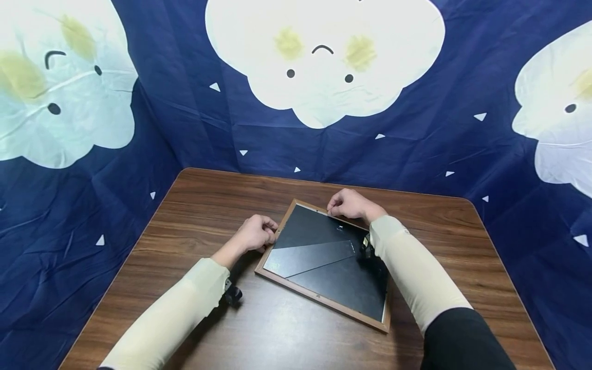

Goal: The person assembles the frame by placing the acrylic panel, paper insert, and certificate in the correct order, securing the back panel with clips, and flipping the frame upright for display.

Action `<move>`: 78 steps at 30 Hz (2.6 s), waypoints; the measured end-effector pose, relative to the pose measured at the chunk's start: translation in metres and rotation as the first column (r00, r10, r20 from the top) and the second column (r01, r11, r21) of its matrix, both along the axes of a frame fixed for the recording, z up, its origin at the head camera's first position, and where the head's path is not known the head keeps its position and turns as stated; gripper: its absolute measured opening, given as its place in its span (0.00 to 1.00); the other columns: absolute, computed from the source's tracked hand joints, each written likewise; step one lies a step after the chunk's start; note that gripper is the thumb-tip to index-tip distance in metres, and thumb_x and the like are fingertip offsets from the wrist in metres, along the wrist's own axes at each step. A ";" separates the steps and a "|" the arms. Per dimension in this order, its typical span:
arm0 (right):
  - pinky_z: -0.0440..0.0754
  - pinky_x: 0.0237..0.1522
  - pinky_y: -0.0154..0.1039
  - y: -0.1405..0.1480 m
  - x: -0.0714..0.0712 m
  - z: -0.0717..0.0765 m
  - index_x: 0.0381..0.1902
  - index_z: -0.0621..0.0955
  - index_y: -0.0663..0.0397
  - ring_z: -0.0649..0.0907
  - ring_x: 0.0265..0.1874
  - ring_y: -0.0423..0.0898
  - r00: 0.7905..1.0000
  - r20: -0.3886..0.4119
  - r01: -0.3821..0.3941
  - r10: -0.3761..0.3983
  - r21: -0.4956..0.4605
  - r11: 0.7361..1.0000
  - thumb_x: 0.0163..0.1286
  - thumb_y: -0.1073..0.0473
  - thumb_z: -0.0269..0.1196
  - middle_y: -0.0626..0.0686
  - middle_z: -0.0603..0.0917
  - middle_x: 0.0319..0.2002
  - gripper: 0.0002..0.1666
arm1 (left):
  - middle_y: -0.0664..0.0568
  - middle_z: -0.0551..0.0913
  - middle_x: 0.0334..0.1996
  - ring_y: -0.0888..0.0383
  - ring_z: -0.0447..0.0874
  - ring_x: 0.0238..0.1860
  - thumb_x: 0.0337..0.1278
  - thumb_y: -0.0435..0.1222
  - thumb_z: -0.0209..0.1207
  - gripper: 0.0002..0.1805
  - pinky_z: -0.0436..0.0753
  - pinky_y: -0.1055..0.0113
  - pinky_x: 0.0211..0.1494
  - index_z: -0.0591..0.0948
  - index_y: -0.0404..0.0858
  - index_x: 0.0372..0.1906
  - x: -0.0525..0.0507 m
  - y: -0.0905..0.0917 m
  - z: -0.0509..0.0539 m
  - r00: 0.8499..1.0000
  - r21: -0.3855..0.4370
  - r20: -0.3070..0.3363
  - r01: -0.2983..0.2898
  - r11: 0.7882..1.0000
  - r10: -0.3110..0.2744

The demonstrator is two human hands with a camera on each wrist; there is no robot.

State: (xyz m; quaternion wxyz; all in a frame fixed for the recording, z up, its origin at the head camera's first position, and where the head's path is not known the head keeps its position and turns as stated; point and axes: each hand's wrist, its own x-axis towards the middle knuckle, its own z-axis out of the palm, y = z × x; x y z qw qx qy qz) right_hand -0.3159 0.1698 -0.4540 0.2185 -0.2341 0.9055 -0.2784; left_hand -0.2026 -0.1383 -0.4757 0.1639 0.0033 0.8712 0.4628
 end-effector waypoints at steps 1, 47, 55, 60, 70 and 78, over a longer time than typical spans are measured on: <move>0.74 0.39 0.37 -0.003 0.000 0.001 0.38 0.89 0.53 0.77 0.33 0.43 1.000 -0.001 0.001 -0.001 0.001 1.000 0.69 0.60 0.68 0.46 0.88 0.34 0.04 | 0.49 0.83 0.32 0.58 0.81 0.28 0.50 0.23 0.60 0.19 0.88 0.60 0.26 0.85 0.33 0.50 0.000 0.000 0.000 1.000 0.010 0.006 -0.001 1.000 0.001; 0.85 0.39 0.46 -0.038 -0.027 0.001 0.33 0.88 0.46 0.82 0.39 0.47 0.951 0.233 0.170 -0.203 0.155 0.973 0.60 0.51 0.75 0.49 0.85 0.35 0.09 | 0.46 0.82 0.33 0.58 0.81 0.26 0.50 0.21 0.61 0.18 0.88 0.58 0.25 0.83 0.31 0.50 -0.002 -0.001 -0.004 0.999 0.050 0.034 0.005 0.999 -0.007; 0.80 0.33 0.43 -0.045 -0.023 0.001 0.28 0.83 0.45 0.74 0.27 0.42 0.947 0.223 0.188 -0.231 0.199 0.962 0.58 0.51 0.76 0.45 0.74 0.22 0.11 | 0.47 0.82 0.32 0.57 0.81 0.27 0.50 0.21 0.60 0.19 0.88 0.59 0.26 0.84 0.32 0.50 -0.003 -0.001 -0.005 0.999 0.037 0.038 0.002 0.999 -0.003; 0.81 0.34 0.45 -0.051 -0.025 0.003 0.29 0.84 0.45 0.75 0.28 0.43 0.933 0.221 0.234 -0.283 0.226 0.946 0.56 0.51 0.77 0.46 0.75 0.23 0.11 | 0.46 0.82 0.32 0.57 0.81 0.27 0.50 0.21 0.59 0.19 0.87 0.59 0.25 0.83 0.32 0.50 -0.003 -0.001 -0.002 1.000 0.034 0.027 -0.001 0.999 0.001; 0.78 0.29 0.41 -0.048 -0.013 -0.003 0.29 0.85 0.46 0.72 0.24 0.43 0.943 0.127 0.280 -0.309 0.208 0.937 0.58 0.50 0.78 0.44 0.75 0.22 0.12 | 0.48 0.82 0.32 0.57 0.81 0.28 0.51 0.21 0.60 0.19 0.88 0.59 0.26 0.83 0.32 0.50 0.000 0.000 -0.003 0.999 0.054 0.040 -0.019 0.998 0.016; 0.80 0.46 0.44 -0.031 0.013 -0.007 0.30 0.85 0.46 0.82 0.36 0.47 0.970 -0.152 0.218 -0.192 0.181 0.959 0.61 0.48 0.74 0.45 0.86 0.32 0.11 | 0.49 0.82 0.31 0.58 0.81 0.27 0.52 0.24 0.63 0.16 0.88 0.61 0.26 0.85 0.31 0.49 0.002 0.001 -0.008 0.999 0.051 0.032 -0.019 0.999 0.017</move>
